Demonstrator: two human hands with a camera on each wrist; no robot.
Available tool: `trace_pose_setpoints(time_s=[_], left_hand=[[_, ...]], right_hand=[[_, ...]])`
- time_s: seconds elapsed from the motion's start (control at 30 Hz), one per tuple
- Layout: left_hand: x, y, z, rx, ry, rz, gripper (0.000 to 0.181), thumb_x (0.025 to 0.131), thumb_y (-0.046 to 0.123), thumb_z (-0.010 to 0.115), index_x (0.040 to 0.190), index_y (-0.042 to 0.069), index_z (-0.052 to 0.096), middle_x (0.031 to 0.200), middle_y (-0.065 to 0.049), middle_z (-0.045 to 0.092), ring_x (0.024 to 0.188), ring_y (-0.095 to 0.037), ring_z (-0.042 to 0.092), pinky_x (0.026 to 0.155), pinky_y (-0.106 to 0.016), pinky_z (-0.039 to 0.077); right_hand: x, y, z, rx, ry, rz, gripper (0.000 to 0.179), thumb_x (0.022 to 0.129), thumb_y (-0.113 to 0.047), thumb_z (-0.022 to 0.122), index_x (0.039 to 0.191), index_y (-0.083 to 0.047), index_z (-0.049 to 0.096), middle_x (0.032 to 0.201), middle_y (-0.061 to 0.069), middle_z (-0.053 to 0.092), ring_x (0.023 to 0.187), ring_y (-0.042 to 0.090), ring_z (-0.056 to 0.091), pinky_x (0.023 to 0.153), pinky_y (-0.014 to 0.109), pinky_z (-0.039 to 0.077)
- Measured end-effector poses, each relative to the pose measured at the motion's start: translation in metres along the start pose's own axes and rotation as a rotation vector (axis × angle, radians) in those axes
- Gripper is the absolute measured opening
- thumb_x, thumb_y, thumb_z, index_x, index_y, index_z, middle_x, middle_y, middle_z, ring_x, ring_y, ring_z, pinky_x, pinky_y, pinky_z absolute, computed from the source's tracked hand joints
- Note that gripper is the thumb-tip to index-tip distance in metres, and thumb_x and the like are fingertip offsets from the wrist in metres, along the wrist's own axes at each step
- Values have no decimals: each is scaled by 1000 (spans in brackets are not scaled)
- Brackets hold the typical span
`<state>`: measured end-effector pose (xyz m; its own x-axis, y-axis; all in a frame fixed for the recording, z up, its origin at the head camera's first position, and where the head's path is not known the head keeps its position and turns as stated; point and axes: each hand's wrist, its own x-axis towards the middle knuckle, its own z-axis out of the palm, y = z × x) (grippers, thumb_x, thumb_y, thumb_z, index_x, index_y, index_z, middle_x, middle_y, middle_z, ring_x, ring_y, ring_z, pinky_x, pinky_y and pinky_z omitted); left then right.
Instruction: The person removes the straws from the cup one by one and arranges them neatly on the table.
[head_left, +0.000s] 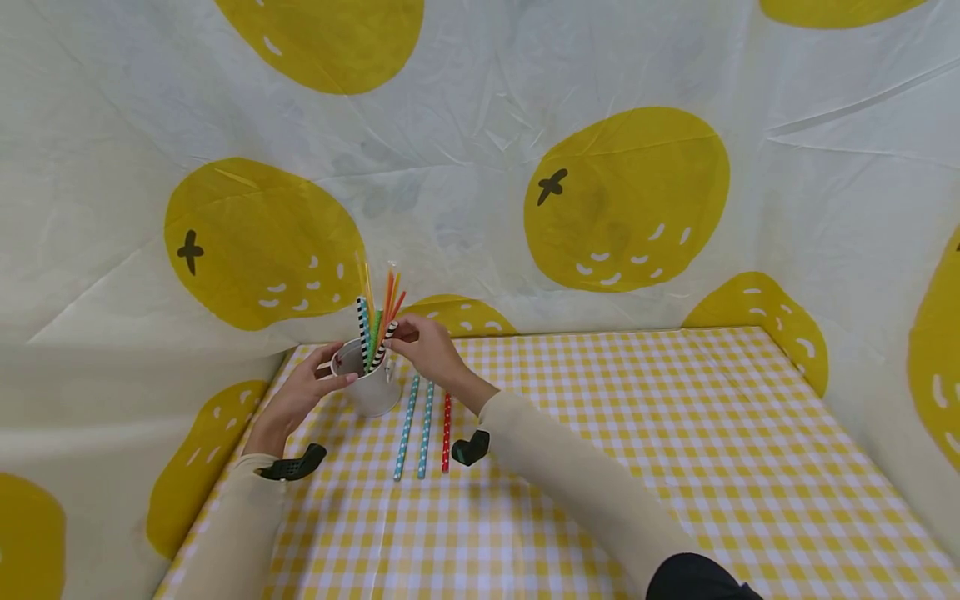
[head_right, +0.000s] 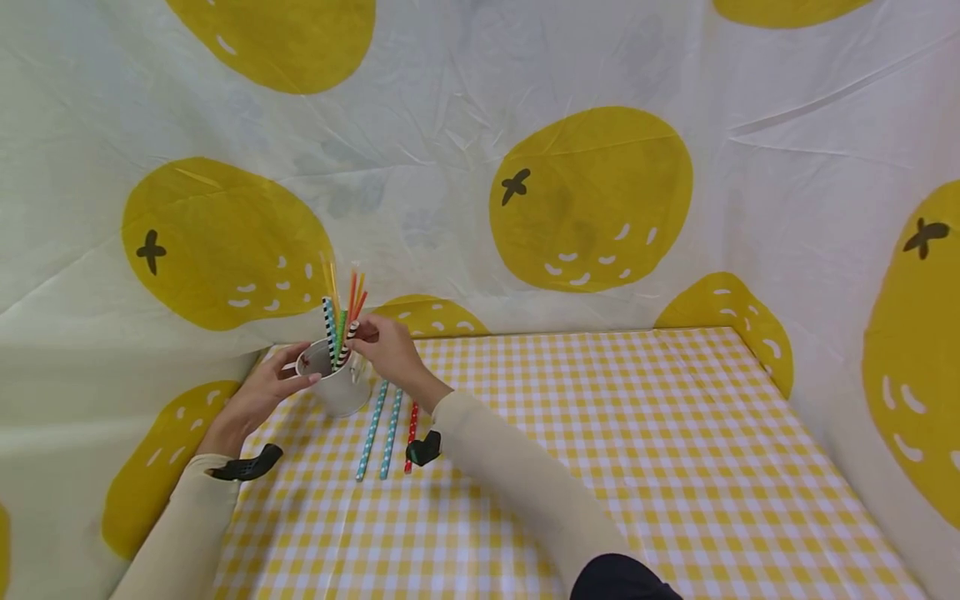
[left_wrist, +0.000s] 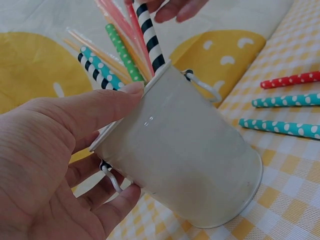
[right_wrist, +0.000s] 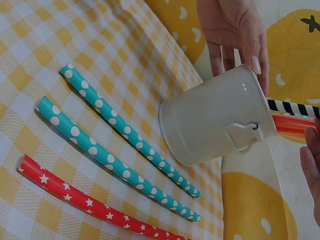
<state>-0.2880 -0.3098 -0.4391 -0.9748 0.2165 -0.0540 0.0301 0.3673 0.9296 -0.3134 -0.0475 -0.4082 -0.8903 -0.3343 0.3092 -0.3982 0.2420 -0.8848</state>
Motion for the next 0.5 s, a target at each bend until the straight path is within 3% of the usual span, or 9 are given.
trace_pose_setpoints(time_s=[0.5], left_hand=[[-2, 3, 0, -5, -6, 2, 87, 97, 23, 72, 163, 8, 17, 162, -22, 22, 146, -46, 28, 112, -59, 30]], right_hand=[[-2, -11, -20, 124, 18, -40, 15, 97, -16, 71, 110, -9, 66, 107, 5, 66, 89, 16, 73, 75, 27, 53]])
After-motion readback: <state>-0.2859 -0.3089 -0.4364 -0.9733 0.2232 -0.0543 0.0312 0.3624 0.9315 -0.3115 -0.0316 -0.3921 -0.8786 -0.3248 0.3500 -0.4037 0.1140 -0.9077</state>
